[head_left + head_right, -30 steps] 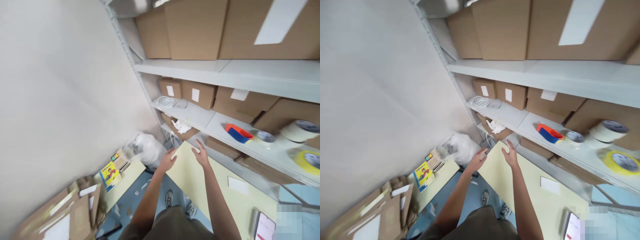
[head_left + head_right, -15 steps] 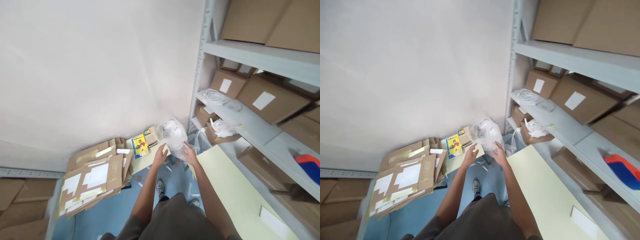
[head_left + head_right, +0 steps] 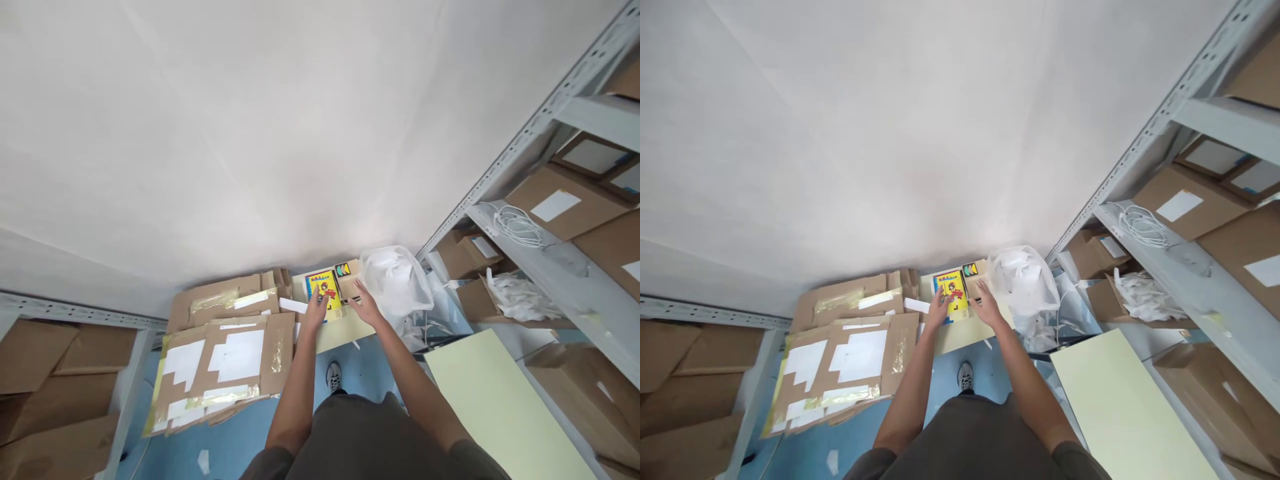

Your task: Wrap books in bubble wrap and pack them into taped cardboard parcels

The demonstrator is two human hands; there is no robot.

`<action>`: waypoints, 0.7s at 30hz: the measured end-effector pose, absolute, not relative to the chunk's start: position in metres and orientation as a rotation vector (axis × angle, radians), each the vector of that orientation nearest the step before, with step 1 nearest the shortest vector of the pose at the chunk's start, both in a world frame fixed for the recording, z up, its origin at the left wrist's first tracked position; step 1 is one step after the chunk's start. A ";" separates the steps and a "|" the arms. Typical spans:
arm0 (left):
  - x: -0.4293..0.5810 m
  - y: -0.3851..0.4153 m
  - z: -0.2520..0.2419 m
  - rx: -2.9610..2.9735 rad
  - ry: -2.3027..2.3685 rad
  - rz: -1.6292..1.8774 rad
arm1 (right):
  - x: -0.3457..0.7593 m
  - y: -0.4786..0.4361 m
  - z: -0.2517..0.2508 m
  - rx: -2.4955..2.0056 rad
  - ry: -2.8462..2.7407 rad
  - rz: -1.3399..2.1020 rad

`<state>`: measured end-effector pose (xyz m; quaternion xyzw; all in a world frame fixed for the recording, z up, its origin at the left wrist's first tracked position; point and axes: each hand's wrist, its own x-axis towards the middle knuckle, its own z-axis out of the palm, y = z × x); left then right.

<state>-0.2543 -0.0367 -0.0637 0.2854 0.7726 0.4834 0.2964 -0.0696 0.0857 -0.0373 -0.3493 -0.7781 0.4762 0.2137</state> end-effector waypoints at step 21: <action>-0.314 -0.022 -0.142 0.619 2.149 0.968 | -0.184 0.076 -0.151 -1.389 -2.500 1.635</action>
